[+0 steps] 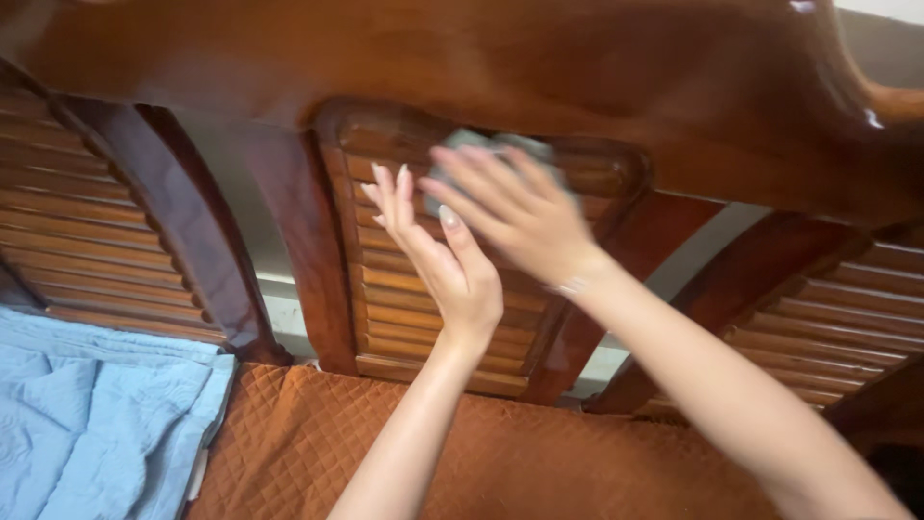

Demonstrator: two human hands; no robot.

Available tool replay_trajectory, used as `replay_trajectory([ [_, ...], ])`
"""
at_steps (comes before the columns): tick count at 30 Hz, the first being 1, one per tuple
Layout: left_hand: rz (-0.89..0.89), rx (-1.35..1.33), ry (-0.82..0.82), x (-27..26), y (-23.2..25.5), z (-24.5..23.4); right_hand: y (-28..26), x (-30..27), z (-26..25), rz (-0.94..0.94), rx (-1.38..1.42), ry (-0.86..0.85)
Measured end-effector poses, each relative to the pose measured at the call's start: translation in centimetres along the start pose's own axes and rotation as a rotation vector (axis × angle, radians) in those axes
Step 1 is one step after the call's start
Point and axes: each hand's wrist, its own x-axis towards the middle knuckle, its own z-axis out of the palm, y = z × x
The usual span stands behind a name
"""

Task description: The person wipes the wooden headboard of a bed with a blue cloth. They clean the top rail, the slatted panels, and the side posts, moving the cloth back and forth to remove dust.

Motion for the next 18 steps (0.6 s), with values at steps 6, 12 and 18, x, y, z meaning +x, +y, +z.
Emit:
replay_trajectory([
  [6, -0.011, 0.112, -0.032, 1.4, -1.6, -3.3, 3.6, -9.3, -2.7, 0.178, -0.085, 0.012],
  [12, 0.010, 0.090, -0.025, 2.7, -2.4, -4.8, -2.7, 3.2, 1.8, 0.273, -0.054, 0.188],
  [18, -0.011, 0.092, 0.017, 3.7, -3.5, -6.8, -8.0, 11.5, 2.9, 0.026, 0.035, 0.081],
])
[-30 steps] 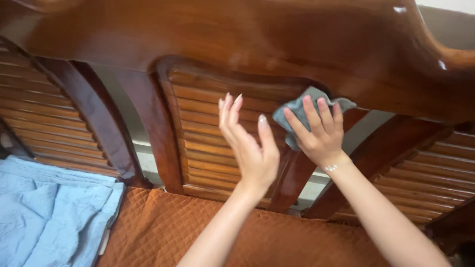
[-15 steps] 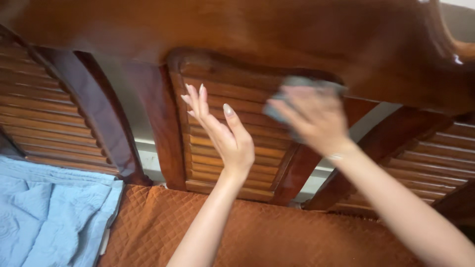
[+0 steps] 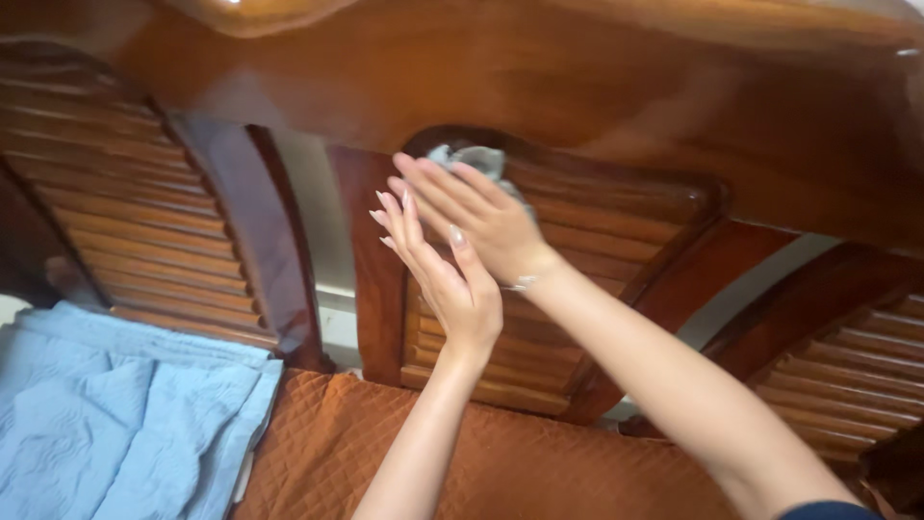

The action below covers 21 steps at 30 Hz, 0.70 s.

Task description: The person wipes the wooden headboard of a bed with a blue cloth. They clean the top rail, the slatted panels, and the side posts, moving the cloth back and forth to remove dust.

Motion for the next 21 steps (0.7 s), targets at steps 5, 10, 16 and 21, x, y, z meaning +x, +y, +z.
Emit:
replay_trajectory([
  [5, -0.003, 0.024, 0.000, -0.3, -0.1, -1.1, 4.8, -13.1, -4.5, 0.214, 0.071, -0.130],
  [10, 0.047, -0.014, -0.033, -0.9, 2.6, 1.6, 12.6, -22.1, -8.7, 0.385, -0.124, 0.113],
  [16, 0.062, -0.130, -0.006, -0.1, 6.9, 4.7, 13.2, -12.0, -6.2, 0.635, -0.062, 0.320],
  [21, 0.080, -0.116, 0.022, 1.4, 8.0, 4.4, 7.1, -1.5, -2.4, 0.380, -0.144, 0.191],
])
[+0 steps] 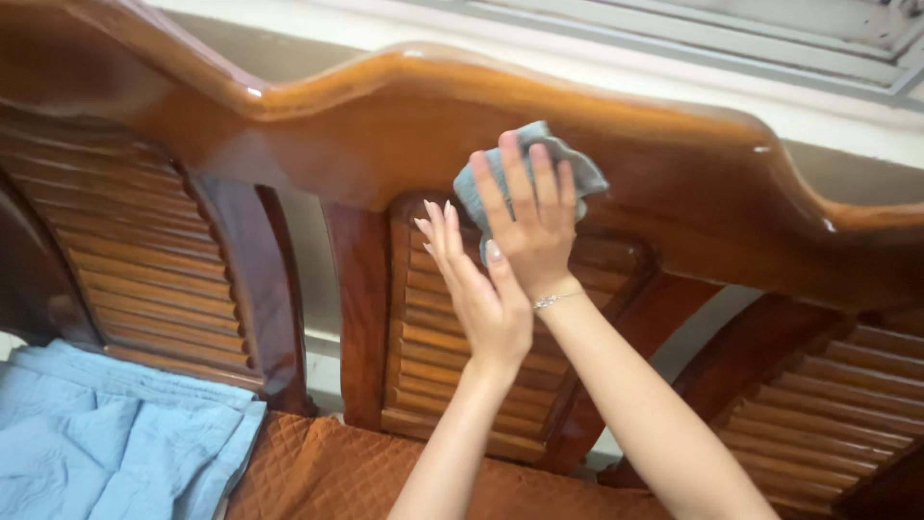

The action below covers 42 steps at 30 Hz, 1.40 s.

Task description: The person wipes the wooden headboard of a bed with a blue cloth. They clean the top rail, the slatted panels, and the side posts, moving the cloth back and forth to remove dust.

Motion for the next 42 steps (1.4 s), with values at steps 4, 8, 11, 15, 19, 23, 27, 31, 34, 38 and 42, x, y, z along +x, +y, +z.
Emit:
replay_trajectory([
  [4, -0.006, 0.004, -0.100, 0.9, 0.6, -1.2, 4.7, -1.6, -3.4, 0.166, 0.078, 0.141],
  [8, 0.070, -0.139, -0.229, 0.7, 1.7, -0.4, 8.9, -3.2, -6.7, 0.531, 0.169, 0.310],
  [11, 0.144, -0.120, -0.186, 0.9, 1.8, 0.1, 7.4, 0.3, -3.8, 0.605, 0.108, 0.390],
  [15, 0.110, -0.076, 0.048, 2.5, 0.1, -0.8, 1.7, 6.5, -0.4, 0.293, 0.115, 0.294],
  [19, -0.115, -0.185, 0.245, 5.8, -2.9, -4.6, -3.9, 7.9, -0.2, -0.126, 0.014, 0.079],
  [23, -0.125, -0.049, 0.244, 7.3, -5.6, -8.9, -1.6, 5.9, -1.9, -0.007, 0.066, 0.044],
  [27, -0.166, -0.073, 0.185, 8.2, -7.9, -11.7, -6.0, 7.1, 1.3, 0.379, 0.053, 0.143],
  [31, -0.234, -0.277, 0.180, 8.7, -9.2, -12.3, -14.4, 9.0, 6.4, -0.052, 0.222, 0.000],
  [34, -0.258, -0.241, 0.143, 8.6, -9.4, -13.0, -17.7, 8.1, 6.5, -0.452, 0.155, -0.073],
  [38, -0.143, 0.030, 0.082, 8.1, -8.8, -13.3, -12.0, 6.8, 3.6, -0.376, 0.242, -0.058],
  [42, -0.032, 0.045, -0.027, 7.1, -7.4, -11.3, -3.1, 4.8, -0.2, -0.049, 0.107, 0.001],
])
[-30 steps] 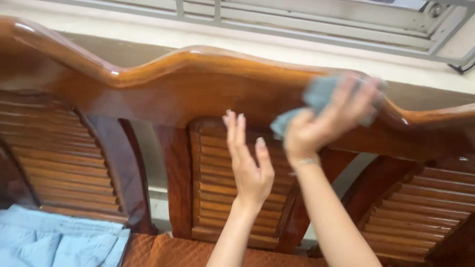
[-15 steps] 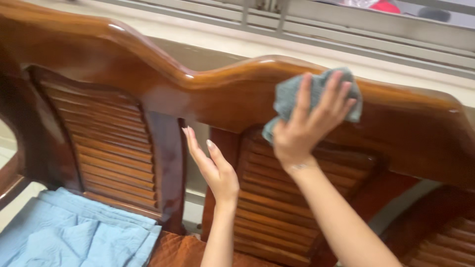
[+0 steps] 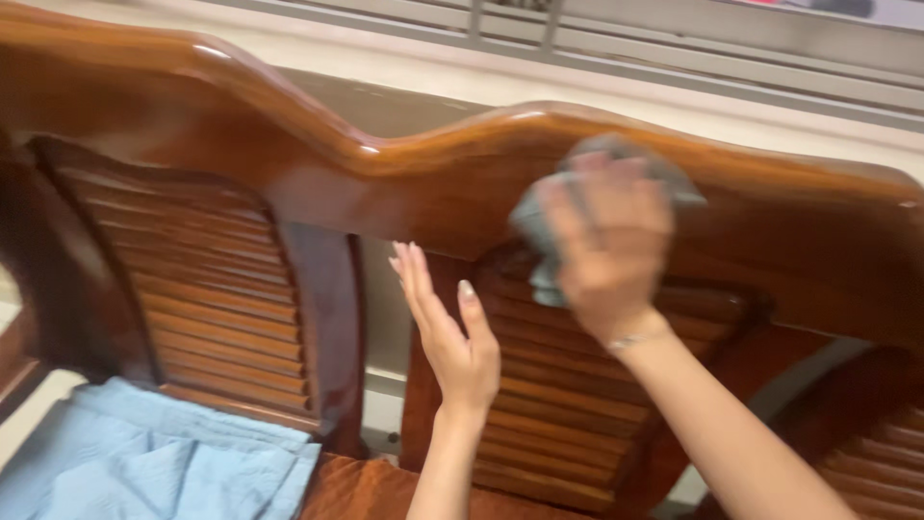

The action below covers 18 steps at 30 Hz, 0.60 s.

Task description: The person wipes the wooden headboard of a bed with a blue cloth. They clean the top rail, the slatted panels, and the side posts, moving the cloth back and forth to remove dust.

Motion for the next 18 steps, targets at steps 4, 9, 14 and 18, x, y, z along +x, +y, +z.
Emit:
replay_trajectory([
  [4, 0.137, 0.072, -0.097, -2.2, 2.2, 3.4, 5.4, -6.2, -4.5, 0.374, -0.007, 0.092],
  [9, 0.217, 0.039, -0.143, -5.1, 4.5, 7.0, 5.5, -6.3, -3.9, 0.450, 0.042, 0.229],
  [14, 0.198, 0.047, -0.103, -6.1, 6.9, 9.6, 6.8, -3.6, -4.6, 0.157, -0.026, -0.061],
  [18, 0.245, 0.042, -0.163, -7.7, 8.2, 11.3, 13.1, -9.0, -8.3, 0.219, -0.071, 0.054],
])
